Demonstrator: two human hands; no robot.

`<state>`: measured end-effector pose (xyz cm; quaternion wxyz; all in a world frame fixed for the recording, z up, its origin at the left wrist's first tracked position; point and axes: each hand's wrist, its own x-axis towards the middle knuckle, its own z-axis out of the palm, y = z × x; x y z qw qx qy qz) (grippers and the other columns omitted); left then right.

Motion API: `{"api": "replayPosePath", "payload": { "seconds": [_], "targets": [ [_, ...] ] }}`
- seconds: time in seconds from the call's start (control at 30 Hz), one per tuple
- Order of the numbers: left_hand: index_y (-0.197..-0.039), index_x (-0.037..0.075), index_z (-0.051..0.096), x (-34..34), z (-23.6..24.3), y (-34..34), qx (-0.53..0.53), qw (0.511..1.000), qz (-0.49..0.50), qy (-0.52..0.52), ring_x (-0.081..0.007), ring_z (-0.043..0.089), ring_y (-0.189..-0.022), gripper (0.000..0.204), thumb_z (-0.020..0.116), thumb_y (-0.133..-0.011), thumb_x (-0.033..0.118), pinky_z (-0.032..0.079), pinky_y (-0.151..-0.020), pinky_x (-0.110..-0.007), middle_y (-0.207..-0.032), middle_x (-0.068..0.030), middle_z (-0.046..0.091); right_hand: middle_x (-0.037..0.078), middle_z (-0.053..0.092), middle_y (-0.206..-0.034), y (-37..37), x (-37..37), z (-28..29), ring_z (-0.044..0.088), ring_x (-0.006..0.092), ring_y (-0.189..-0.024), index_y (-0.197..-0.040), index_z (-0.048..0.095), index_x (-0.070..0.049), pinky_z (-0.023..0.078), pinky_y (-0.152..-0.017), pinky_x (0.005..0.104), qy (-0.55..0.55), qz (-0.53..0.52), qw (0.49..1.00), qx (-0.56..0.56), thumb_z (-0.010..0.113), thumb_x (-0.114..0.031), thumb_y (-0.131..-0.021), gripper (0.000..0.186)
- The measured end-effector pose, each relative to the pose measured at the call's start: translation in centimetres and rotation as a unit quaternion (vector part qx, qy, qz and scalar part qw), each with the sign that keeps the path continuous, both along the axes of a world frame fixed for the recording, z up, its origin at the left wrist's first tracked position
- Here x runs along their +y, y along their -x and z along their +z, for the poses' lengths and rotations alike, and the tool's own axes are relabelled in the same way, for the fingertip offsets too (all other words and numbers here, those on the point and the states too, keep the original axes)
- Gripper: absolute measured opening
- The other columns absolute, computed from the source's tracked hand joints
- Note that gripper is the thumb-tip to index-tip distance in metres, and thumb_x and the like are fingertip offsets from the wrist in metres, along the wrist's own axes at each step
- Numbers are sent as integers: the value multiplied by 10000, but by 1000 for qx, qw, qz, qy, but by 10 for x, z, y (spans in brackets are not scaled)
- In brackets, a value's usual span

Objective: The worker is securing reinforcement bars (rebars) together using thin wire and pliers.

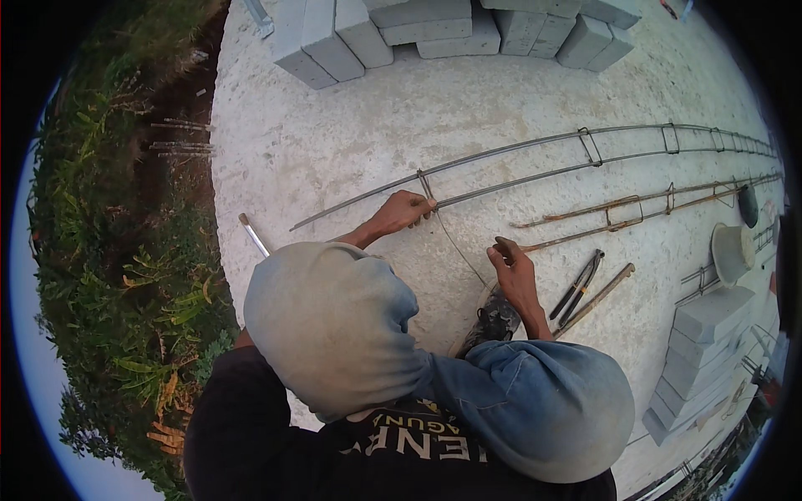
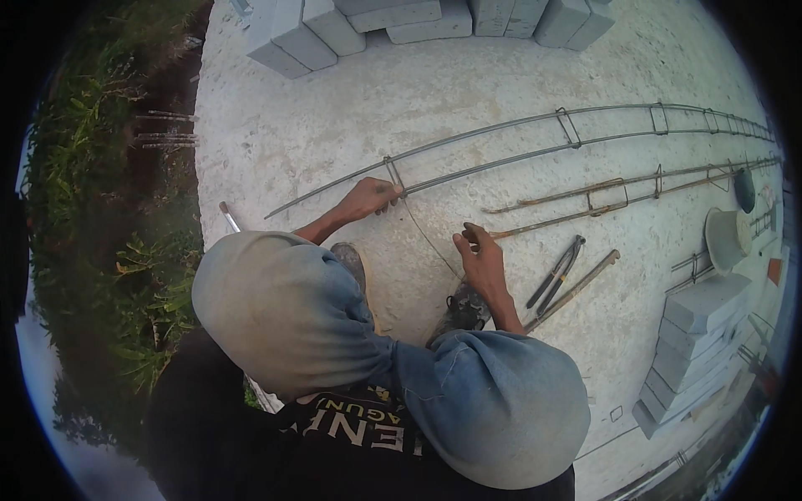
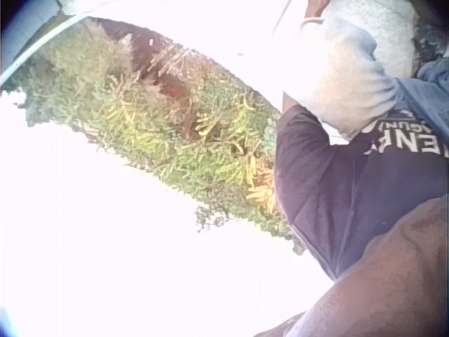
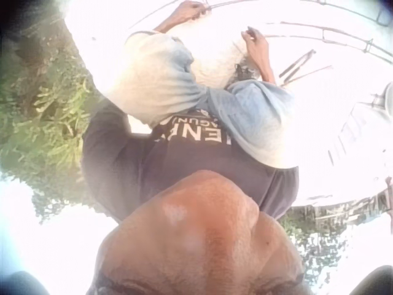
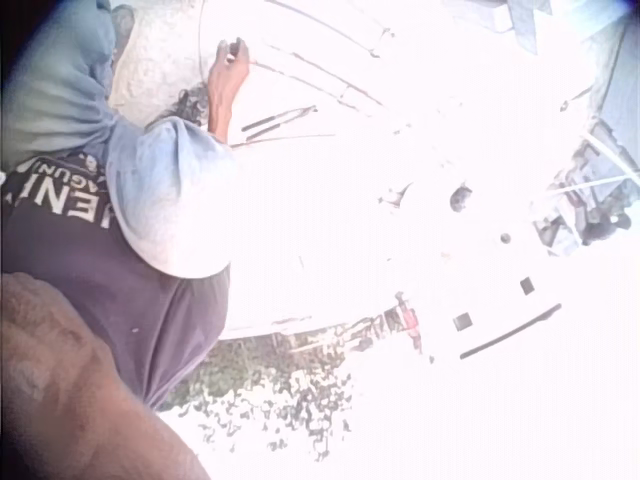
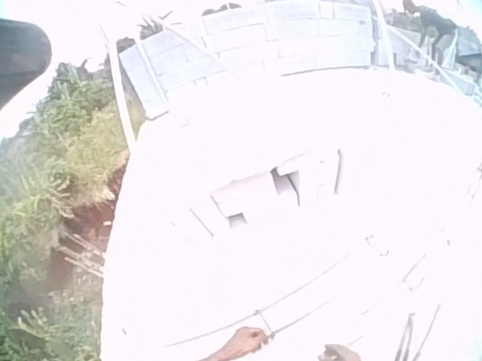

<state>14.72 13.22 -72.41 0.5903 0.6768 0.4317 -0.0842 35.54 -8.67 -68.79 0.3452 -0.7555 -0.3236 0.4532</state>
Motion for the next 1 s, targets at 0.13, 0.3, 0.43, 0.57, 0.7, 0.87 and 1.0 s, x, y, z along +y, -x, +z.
{"api": "replayPosePath", "payload": {
  "seconds": [0.13,0.3,0.43,0.57,0.7,0.87,1.0],
  "targets": [
    [-953,2,698,-8,9,-5,-27,1000,-1,-15,-149,581,-641,477,499,-1009,432,481,-608,-315,-706,-64,618,198,705,-1026,38,54,-28,692,275,-885,-1235,605,43,534,-775,354,-47,54,991,115,683,-290,-911,471],
    [-1008,-1,690,-7,0,10,-49,997,55,-17,-150,603,-662,453,515,-1008,417,491,-625,-301,-741,-57,646,135,679,-778,36,57,-19,632,206,-647,-1067,664,36,497,-613,355,-21,44,998,43,684,-236,-890,325],
    [-1028,-26,688,3,-2,5,-89,985,150,-8,-129,599,-783,440,549,-999,391,484,-683,-287,-844,-47,666,74,636,-766,7,9,-4,605,141,-715,-950,686,34,502,-629,289,44,-4,975,218,644,-330,-951,366],
    [-1036,-6,697,-6,-14,-22,-109,985,130,-2,-132,616,-864,411,596,-967,387,476,-799,-308,-933,-66,702,205,694,-996,-49,-58,19,660,312,-926,-1081,696,24,488,-833,394,77,-168,964,-189,654,-393,-926,447],
    [-1023,2,704,-4,3,-2,-95,977,184,-53,-120,615,-819,389,611,-960,375,466,-762,-276,-873,-52,704,236,541,-1175,-72,-134,-18,600,398,-1035,-1251,553,33,484,-902,464,286,-140,851,-418,667,-460,-878,629],
    [-1000,-6,704,-17,-20,-16,-59,976,172,-117,-130,641,-757,389,620,-944,370,478,-700,-296,-810,-84,716,270,474,-1245,-83,-175,-35,559,438,-1109,-1321,445,76,491,-900,514,381,-159,845,-341,684,-552,-844,823],
    [-982,0,715,-9,-9,-13,-34,974,143,-173,-157,653,-649,428,620,-931,414,482,-626,-319,-686,-101,694,277,513,-1179,-79,-143,-21,588,456,-1019,-1218,508,105,490,-877,515,330,-85,843,-416,710,-547,-818,791]
  ]
}}
